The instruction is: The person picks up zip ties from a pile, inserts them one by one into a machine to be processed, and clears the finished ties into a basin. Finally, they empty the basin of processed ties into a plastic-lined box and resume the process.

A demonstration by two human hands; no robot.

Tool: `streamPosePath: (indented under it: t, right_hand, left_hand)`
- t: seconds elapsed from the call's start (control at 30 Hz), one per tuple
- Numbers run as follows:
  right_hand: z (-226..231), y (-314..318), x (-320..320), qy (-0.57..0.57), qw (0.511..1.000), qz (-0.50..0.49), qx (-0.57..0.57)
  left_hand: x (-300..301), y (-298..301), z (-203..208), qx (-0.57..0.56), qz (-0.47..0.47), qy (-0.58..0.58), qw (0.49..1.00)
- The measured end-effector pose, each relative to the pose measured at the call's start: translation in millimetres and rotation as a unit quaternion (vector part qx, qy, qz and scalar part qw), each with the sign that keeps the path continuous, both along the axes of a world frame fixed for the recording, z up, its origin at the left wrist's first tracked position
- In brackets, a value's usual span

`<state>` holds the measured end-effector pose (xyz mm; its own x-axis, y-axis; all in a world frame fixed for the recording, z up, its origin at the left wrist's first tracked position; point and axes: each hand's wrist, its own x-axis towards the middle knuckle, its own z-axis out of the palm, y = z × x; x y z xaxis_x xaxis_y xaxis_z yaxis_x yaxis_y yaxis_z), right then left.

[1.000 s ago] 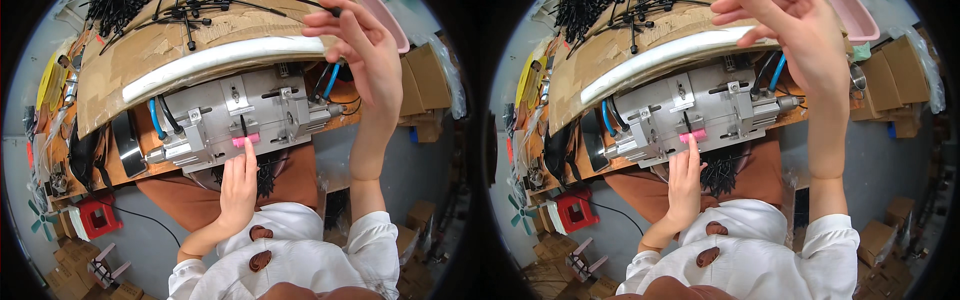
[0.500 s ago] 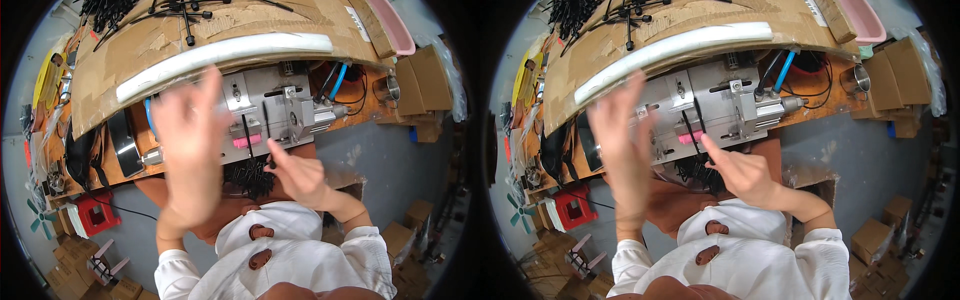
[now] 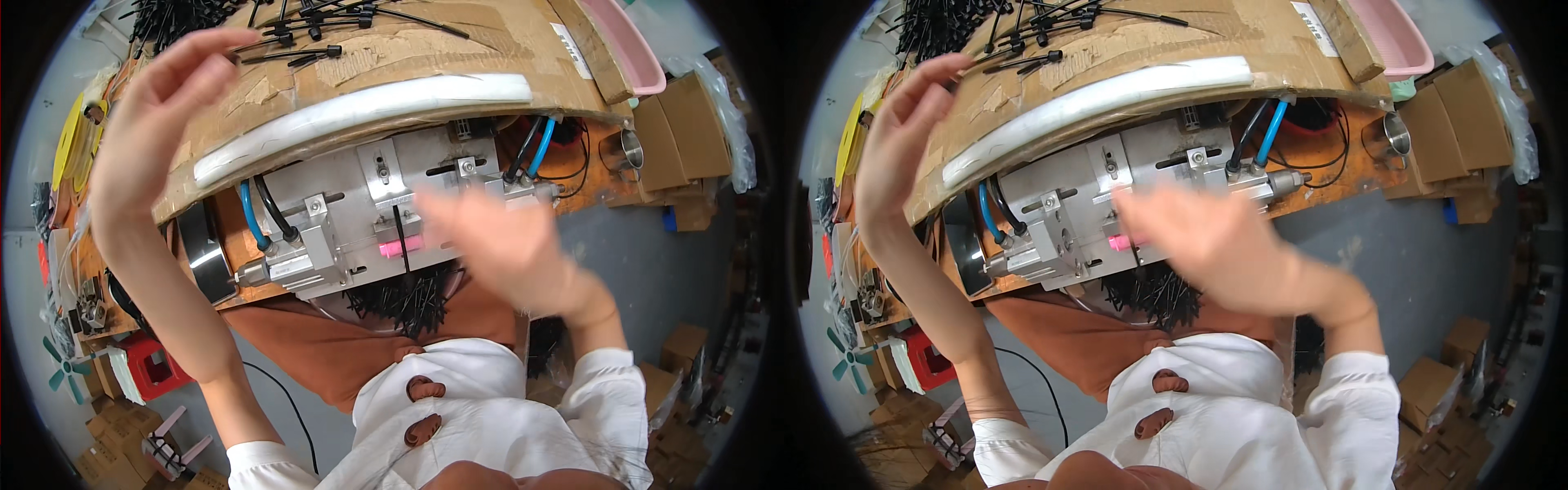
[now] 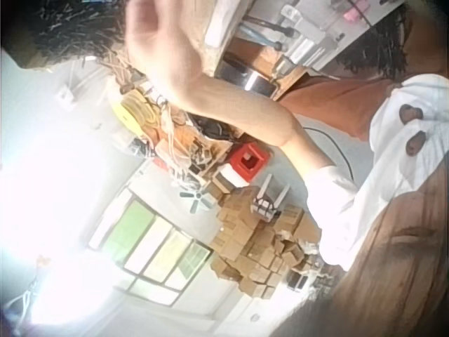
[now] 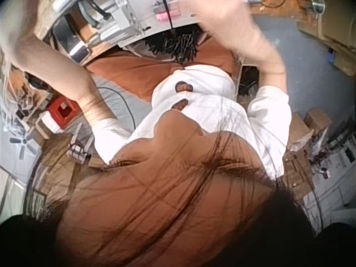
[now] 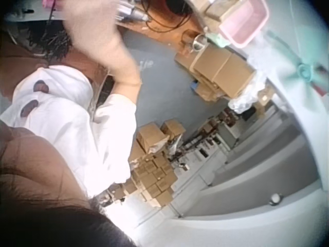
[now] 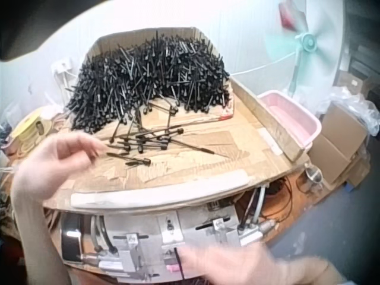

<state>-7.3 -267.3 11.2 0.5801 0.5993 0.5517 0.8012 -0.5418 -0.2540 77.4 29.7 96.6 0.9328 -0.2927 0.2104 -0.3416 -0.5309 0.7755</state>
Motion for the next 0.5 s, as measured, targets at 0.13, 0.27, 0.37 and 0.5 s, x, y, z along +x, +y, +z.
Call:
streamPosePath:
  t: [0.13, 0.27, 0.37, 0.5]
  right_hand:
    - [41, 18, 168, -0.177, 0.961, -0.174, -0.124]
    - [56, 22, 204, -0.058, 0.979, -0.116, -0.156]
    - [59, 21, 186, 0.013, 0.989, -0.083, -0.124]
    - [71, 28, 157, 0.166, 0.975, -0.092, 0.111]
  left_hand:
    - [12, 32, 8, -0.259, -0.055, 0.098, 0.959]
    - [-35, -10, -23, -0.086, 0.124, -0.054, 0.987]
    - [-106, -57, -55, -0.033, 0.124, -0.144, 0.981]
    - [-178, -101, -125, 0.124, 0.107, -0.129, 0.978]
